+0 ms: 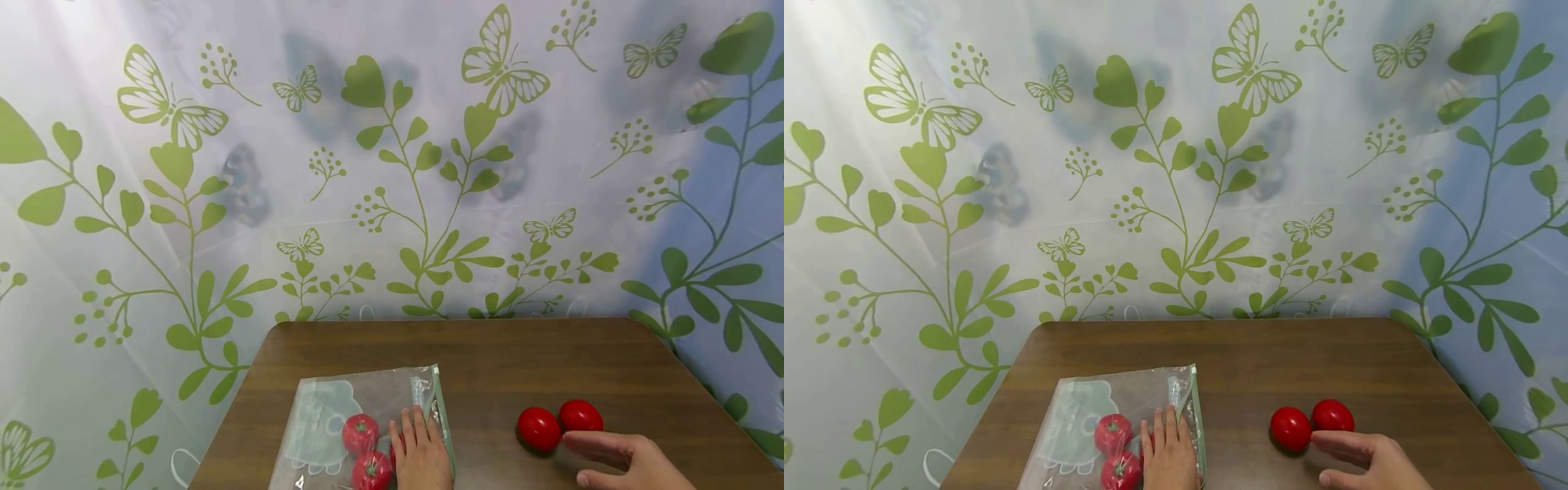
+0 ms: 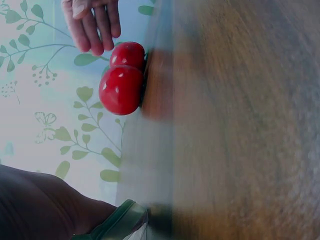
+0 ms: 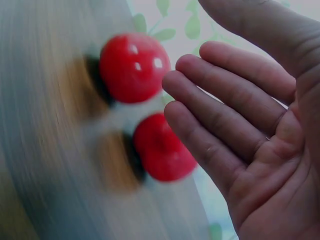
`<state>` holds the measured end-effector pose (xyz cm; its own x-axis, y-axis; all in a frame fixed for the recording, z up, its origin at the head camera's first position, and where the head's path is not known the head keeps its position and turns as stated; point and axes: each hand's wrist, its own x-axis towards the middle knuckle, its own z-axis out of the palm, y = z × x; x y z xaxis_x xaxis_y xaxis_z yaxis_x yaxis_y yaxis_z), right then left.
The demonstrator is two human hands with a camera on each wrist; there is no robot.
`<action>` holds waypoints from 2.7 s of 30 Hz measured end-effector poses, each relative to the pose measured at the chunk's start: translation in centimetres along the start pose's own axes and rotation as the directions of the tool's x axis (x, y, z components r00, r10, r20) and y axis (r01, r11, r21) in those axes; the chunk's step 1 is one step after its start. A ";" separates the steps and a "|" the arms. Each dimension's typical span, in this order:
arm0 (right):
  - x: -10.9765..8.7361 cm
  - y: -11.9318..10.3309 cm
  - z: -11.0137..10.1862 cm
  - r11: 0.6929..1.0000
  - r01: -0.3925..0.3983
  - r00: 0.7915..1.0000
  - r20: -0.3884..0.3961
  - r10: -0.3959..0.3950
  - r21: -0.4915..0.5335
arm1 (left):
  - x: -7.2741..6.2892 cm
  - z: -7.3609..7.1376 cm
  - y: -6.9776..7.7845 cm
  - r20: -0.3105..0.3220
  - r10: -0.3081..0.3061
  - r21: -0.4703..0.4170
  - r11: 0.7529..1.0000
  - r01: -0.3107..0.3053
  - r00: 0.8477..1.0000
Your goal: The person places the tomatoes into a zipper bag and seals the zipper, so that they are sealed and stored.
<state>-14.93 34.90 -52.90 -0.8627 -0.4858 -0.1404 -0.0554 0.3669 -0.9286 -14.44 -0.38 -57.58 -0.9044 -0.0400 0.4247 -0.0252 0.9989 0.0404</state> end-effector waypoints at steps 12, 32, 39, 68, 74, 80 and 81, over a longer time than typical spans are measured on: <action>-3.1 1.2 -3.6 0.963 -0.199 0.967 -0.194 0.163 -0.182 | 0.3 -0.9 0.0 0.094 0.003 -0.045 0.999 0.001 0.996; -3.8 2.0 -5.6 0.888 -0.359 0.897 -0.369 0.243 -0.287 | 0.6 -1.3 -0.2 0.159 0.002 -0.073 0.997 0.009 0.987; -3.3 2.5 -5.8 0.892 -0.354 0.895 -0.378 0.236 -0.281 | 0.3 -0.9 0.0 0.096 0.004 -0.049 0.999 0.001 0.995; 0.4 2.6 -5.3 0.909 -0.304 0.913 -0.361 0.192 -0.285 | 0.6 -1.2 -0.2 0.156 0.017 -0.064 0.998 -0.007 0.988; 1.1 3.0 -5.3 0.918 -0.297 0.914 -0.356 0.194 -0.262 | 0.6 -1.3 -0.1 0.180 0.013 -0.066 0.998 -0.001 0.984; 1.8 3.2 -5.2 0.937 -0.249 0.927 -0.342 0.156 -0.245 | 0.7 -1.4 -0.1 0.193 0.011 -0.071 0.997 0.003 0.981; 1.8 3.3 -5.2 0.940 -0.238 0.929 -0.339 0.147 -0.246 | 0.7 -1.3 -0.1 0.190 0.011 -0.067 0.998 0.002 0.982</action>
<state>-19.33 39.40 -54.46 -0.9802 -0.1291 -0.1503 0.0294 0.6554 -0.7547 -14.54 -0.52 -56.07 -0.9690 -0.0237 0.2460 0.0016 0.9948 0.1021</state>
